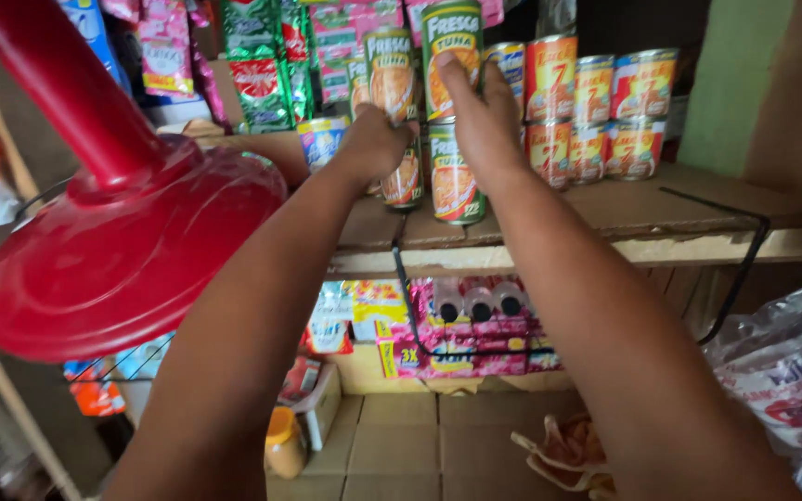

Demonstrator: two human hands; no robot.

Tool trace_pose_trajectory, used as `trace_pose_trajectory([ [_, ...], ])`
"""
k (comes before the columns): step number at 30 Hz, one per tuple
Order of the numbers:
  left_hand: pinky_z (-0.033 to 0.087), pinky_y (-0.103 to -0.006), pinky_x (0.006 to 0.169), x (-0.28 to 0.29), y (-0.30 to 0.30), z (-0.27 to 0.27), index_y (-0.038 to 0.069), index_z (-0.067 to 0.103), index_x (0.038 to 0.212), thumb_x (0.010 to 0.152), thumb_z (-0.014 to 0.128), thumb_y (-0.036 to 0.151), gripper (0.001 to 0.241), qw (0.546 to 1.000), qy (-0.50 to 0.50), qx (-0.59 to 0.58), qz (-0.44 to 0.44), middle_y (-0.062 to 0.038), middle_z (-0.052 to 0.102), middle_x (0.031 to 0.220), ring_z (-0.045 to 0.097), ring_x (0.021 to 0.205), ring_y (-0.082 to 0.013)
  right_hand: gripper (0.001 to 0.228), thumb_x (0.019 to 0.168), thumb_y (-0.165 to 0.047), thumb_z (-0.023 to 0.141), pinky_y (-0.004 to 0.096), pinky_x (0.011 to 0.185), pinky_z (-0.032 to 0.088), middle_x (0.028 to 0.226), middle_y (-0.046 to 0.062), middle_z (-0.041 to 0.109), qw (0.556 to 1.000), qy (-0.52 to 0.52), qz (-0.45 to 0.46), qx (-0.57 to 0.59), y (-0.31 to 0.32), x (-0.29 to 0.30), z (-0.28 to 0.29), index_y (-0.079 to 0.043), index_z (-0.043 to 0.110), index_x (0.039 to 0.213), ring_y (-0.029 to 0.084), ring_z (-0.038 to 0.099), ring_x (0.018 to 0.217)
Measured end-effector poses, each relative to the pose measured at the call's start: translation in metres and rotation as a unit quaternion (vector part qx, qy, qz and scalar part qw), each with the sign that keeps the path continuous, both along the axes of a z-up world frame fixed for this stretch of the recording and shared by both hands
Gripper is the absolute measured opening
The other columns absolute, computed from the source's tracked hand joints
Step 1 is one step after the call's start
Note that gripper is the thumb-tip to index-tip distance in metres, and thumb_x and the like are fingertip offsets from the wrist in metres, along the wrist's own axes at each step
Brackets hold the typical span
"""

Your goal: Stocking and organizing canned goods on shelves from a cardboard box.

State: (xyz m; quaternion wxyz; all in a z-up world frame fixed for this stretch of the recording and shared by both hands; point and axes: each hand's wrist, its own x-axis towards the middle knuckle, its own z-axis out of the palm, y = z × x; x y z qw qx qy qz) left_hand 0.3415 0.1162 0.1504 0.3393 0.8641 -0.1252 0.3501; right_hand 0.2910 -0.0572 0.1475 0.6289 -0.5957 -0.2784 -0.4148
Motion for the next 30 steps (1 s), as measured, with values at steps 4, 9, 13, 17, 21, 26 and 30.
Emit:
trace_pose_trajectory([
  [4, 0.055, -0.0451, 0.09, -0.024, 0.014, 0.009, -0.015, 0.042, 0.122, 0.092, 0.073, 0.045, 0.074, 0.997, -0.072, 0.037, -0.004, -0.035, 0.065, 0.115, 0.068, 0.111, -0.0424, 0.057, 0.097, -0.051, 0.065, 0.034, 0.09, 0.057, 0.113, 0.009, 0.076, 0.997, -0.08, 0.016, 0.002, -0.001, 0.009, -0.002, -0.002, 0.067, 0.126, 0.018, 0.07, 0.102],
  [9, 0.055, -0.0419, 0.09, -0.121, 0.008, 0.024, -0.008, 0.046, 0.126, 0.093, 0.072, 0.049, 0.071, 0.998, -0.048, 0.024, -0.015, -0.026, 0.07, 0.115, 0.071, 0.107, -0.035, 0.05, 0.105, -0.045, 0.065, 0.035, 0.095, 0.055, 0.117, 0.008, 0.072, 0.987, -0.14, 0.076, 0.033, -0.023, 0.011, -0.008, 0.0, 0.063, 0.126, 0.017, 0.066, 0.105],
  [13, 0.065, -0.037, 0.072, -0.185, -0.011, 0.016, 0.002, 0.066, 0.12, 0.094, 0.065, 0.041, 0.047, 0.977, -0.003, -0.065, -0.202, -0.01, 0.079, 0.104, 0.078, 0.086, -0.02, 0.042, 0.107, -0.039, 0.064, 0.038, 0.092, 0.056, 0.111, 0.008, 0.072, 0.984, -0.115, 0.121, 0.058, -0.033, -0.025, -0.059, 0.001, 0.066, 0.12, 0.018, 0.066, 0.1],
  [17, 0.067, -0.0322, 0.068, -0.218, -0.026, -0.021, 0.003, 0.067, 0.114, 0.098, 0.057, 0.038, 0.04, 0.976, 0.051, -0.04, -0.207, -0.006, 0.077, 0.094, 0.078, 0.08, -0.0114, 0.039, 0.109, -0.038, 0.06, 0.039, 0.091, 0.056, 0.113, 0.009, 0.069, 0.983, -0.082, 0.154, 0.056, -0.079, -0.065, -0.09, -0.001, 0.063, 0.121, 0.02, 0.065, 0.101],
  [21, 0.061, -0.0343, 0.071, -0.278, -0.054, -0.074, -0.001, 0.07, 0.117, 0.1, 0.058, 0.034, 0.041, 0.953, 0.095, -0.107, -0.266, -0.008, 0.071, 0.092, 0.07, 0.079, -0.0159, 0.035, 0.111, -0.036, 0.056, 0.041, 0.09, 0.056, 0.115, 0.009, 0.066, 0.981, -0.039, 0.182, 0.059, -0.135, -0.111, -0.128, -0.003, 0.06, 0.123, 0.022, 0.064, 0.102],
  [26, 0.055, -0.0391, 0.097, -0.32, -0.076, -0.181, -0.004, 0.057, 0.125, 0.107, 0.057, 0.024, 0.033, 0.928, -0.101, -0.056, -0.353, -0.013, 0.066, 0.113, 0.066, 0.107, -0.0233, 0.032, 0.113, -0.034, 0.052, 0.043, 0.09, 0.056, 0.117, 0.01, 0.064, 0.977, 0.025, 0.202, 0.066, -0.153, -0.179, -0.198, -0.004, 0.057, 0.124, 0.024, 0.063, 0.103],
  [30, 0.051, -0.0376, 0.113, -0.364, -0.091, -0.267, 0.002, 0.026, 0.152, 0.112, 0.055, 0.025, 0.055, 0.941, -0.091, -0.047, -0.323, -0.019, 0.058, 0.139, 0.062, 0.129, -0.0303, 0.043, 0.118, -0.034, 0.051, 0.035, 0.117, 0.04, 0.138, 0.007, 0.054, 0.996, -0.009, 0.061, -0.066, -0.145, -0.261, -0.279, 0.001, 0.051, 0.142, 0.022, 0.051, 0.129],
])
